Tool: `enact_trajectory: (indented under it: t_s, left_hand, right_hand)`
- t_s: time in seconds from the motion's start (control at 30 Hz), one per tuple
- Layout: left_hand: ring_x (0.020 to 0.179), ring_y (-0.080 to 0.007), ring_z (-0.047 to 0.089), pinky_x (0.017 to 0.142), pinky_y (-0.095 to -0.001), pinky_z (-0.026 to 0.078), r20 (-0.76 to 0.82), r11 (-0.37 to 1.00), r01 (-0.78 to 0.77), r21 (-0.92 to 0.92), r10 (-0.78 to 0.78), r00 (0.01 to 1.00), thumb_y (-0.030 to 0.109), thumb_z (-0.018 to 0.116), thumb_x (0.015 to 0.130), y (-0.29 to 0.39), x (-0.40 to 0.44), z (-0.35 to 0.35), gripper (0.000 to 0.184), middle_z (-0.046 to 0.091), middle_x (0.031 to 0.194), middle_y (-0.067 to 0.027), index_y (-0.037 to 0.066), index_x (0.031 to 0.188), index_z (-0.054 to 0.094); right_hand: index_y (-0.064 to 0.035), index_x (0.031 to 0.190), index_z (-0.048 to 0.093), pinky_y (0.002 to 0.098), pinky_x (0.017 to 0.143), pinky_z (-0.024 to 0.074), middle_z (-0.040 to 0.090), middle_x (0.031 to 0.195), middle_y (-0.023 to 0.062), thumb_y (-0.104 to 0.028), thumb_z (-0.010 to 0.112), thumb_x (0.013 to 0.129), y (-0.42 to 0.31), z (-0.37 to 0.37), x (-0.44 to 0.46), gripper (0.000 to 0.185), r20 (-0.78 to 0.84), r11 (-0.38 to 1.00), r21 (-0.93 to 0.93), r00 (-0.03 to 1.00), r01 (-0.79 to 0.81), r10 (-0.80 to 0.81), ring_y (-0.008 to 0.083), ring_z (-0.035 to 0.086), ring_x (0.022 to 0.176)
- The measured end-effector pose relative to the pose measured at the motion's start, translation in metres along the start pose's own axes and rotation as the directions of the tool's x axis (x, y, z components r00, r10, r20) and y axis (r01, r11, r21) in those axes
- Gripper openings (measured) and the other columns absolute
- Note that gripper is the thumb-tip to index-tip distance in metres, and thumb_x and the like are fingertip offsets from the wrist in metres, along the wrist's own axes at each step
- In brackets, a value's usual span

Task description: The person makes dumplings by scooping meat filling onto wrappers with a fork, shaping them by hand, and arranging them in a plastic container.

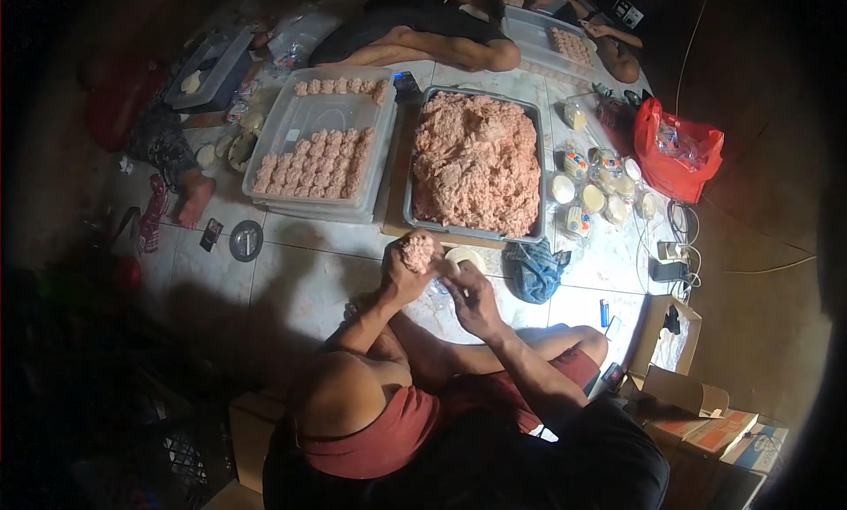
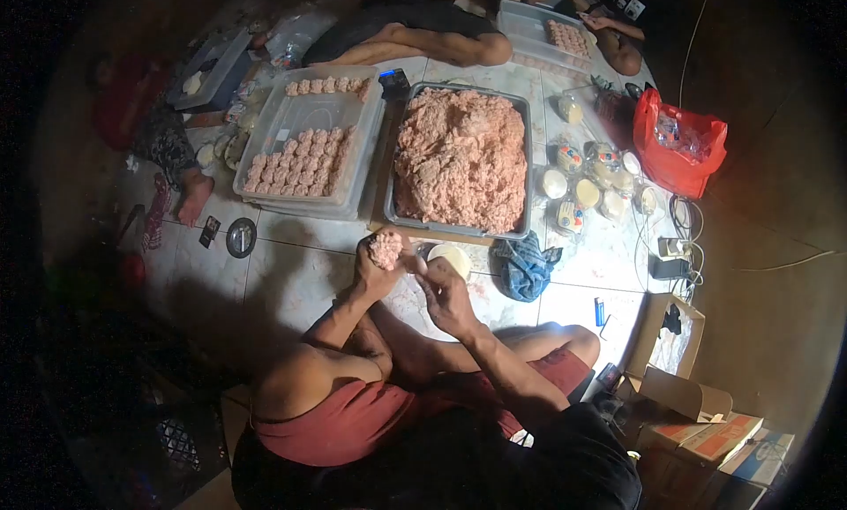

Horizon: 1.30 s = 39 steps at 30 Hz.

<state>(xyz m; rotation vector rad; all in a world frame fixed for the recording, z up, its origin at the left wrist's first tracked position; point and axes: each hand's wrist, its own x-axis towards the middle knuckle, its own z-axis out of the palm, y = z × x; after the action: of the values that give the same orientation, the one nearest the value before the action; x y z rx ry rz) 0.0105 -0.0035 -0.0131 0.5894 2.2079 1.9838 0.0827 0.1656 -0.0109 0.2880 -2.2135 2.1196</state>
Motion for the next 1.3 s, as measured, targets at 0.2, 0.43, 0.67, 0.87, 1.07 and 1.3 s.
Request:
enact_trajectory:
  t_s: [0.2, 0.43, 0.67, 0.87, 1.07, 1.3]
  left_hand:
    - [0.085, -0.0099, 0.062, 0.078, -0.0262, 0.052, 0.122, 0.909, 0.12, -0.399, -0.077, 0.99, 0.009, 0.094, 0.068, 0.017, 0.004, -0.026, 0.054, 0.066, 0.088, -0.0038, 0.004, 0.106, 0.056]
    - [0.085, -0.008, 0.057, 0.076, -0.0241, 0.049, 0.118, 0.999, -0.025, -0.023, 0.028, 0.993, 0.008, 0.092, 0.071, 0.028, 0.01, -0.032, 0.046, 0.06, 0.091, 0.0003, 0.004, 0.101, 0.057]
    - [0.085, -0.0087, 0.058, 0.079, -0.0281, 0.051, -0.196, 0.995, -0.029, -0.095, 0.01, 0.981, 0.018, 0.096, 0.066, 0.005, 0.008, 0.003, 0.05, 0.063, 0.09, -0.0002, 0.005, 0.099, 0.061]
    - [0.082, -0.0085, 0.061, 0.073, -0.0263, 0.051, 0.021, 0.943, 0.05, -0.33, -0.046, 0.999, 0.014, 0.093, 0.07, 0.018, 0.007, -0.03, 0.043, 0.066, 0.087, -0.0018, 0.004, 0.096, 0.06]
    - [0.07, -0.0094, 0.057, 0.065, -0.0272, 0.048, -0.081, 0.996, -0.026, 0.086, 0.033, 0.996, 0.013, 0.094, 0.068, 0.007, 0.008, 0.007, 0.042, 0.06, 0.073, -0.0003, 0.006, 0.088, 0.058]
    - [0.084, -0.022, 0.067, 0.08, -0.0351, 0.054, -0.065, 0.971, -0.085, 0.225, 0.102, 0.993, 0.01, 0.09, 0.068, 0.012, 0.02, -0.026, 0.045, 0.07, 0.093, -0.0073, 0.004, 0.101, 0.061]
  right_hand:
    - [0.0005, 0.108, 0.07, 0.027, 0.066, 0.0401, 0.054, 0.081, -0.0002, -0.009, 0.059, 0.102, -0.004, -0.033, -0.011, 0.016, -0.105, 0.977, -0.15, 0.985, -0.152, 0.137, 0.0103, 0.046, 0.071]
    - [-0.0015, 0.111, 0.07, 0.0233, 0.068, 0.0396, 0.053, 0.08, -0.0037, -0.014, 0.058, 0.104, 0.009, -0.019, -0.03, 0.019, 0.212, 0.809, 0.386, 0.896, -0.444, 0.391, 0.0071, 0.044, 0.072]
    - [0.002, 0.105, 0.069, 0.0327, 0.072, 0.0466, 0.061, 0.088, 0.0116, 0.0, 0.063, 0.096, -0.001, 0.011, -0.003, 0.011, -0.119, 0.949, -0.317, 0.992, -0.01, -0.029, 0.0216, 0.058, 0.079]
    - [0.0024, 0.108, 0.07, 0.0278, 0.074, 0.0452, 0.059, 0.093, 0.0059, -0.003, 0.06, 0.1, -0.01, -0.015, -0.031, 0.014, -0.036, 0.958, 0.118, 0.963, -0.26, 0.266, 0.0143, 0.053, 0.08]
    - [0.0026, 0.101, 0.066, 0.0358, 0.066, 0.0453, 0.052, 0.084, 0.0167, 0.004, 0.062, 0.093, 0.0, 0.028, -0.004, 0.009, -0.202, 0.94, -0.331, 0.966, 0.089, -0.162, 0.0289, 0.054, 0.075]
    - [0.0015, 0.108, 0.069, 0.042, 0.066, 0.0484, 0.06, 0.084, 0.0189, 0.004, 0.058, 0.092, -0.056, -0.019, 0.004, 0.021, -0.25, 0.871, -0.484, 0.967, -0.09, -0.039, 0.0355, 0.061, 0.074]
